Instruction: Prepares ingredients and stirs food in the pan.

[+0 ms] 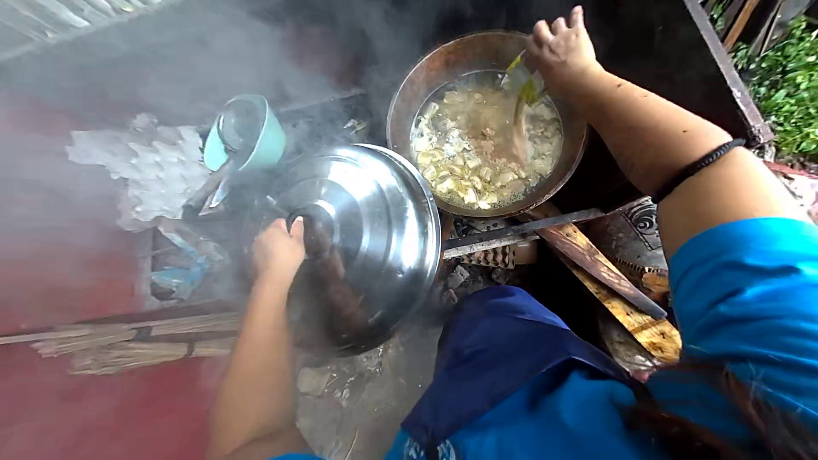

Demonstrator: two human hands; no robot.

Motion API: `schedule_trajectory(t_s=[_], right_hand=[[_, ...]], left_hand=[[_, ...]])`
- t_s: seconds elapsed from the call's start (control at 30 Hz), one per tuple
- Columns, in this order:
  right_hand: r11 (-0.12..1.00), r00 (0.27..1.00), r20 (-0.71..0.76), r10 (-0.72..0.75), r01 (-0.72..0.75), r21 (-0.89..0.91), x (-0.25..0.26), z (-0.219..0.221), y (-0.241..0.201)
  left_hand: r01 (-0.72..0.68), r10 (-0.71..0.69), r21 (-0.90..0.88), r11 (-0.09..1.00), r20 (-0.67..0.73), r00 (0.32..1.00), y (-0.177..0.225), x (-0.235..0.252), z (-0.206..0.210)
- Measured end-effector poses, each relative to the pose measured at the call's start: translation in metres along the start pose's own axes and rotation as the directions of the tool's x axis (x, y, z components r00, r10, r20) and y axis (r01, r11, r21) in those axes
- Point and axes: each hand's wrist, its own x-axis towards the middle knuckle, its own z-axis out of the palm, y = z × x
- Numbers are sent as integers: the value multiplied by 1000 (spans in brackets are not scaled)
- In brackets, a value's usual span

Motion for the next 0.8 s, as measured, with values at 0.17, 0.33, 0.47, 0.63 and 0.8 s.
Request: schedule_trajectory(t_s=[0.17, 0.33, 0.47, 0.63, 0.8], right_hand=[[1000, 1000, -9, -23, 23, 17, 8, 11, 4], [992, 994, -23, -103, 104, 66, 16, 32, 3], [983, 993, -97, 68, -50, 175, 23, 21, 12], [989, 998, -55, 33, -24, 144, 20, 37, 14], [991, 990, 60, -126, 123, 59, 13, 42, 5]], left_hand=[[84, -84, -9, 996, -3, 996, -11, -21, 5], [179, -179, -29, 983, -2, 984, -32, -47, 11], [261, -262, -71, 963, -2, 965, -54, -68, 21], [317, -317, -54, 947, 4, 948, -79, -72, 36], [343, -342, -38, 939, 17, 939, -85, -45, 47]])
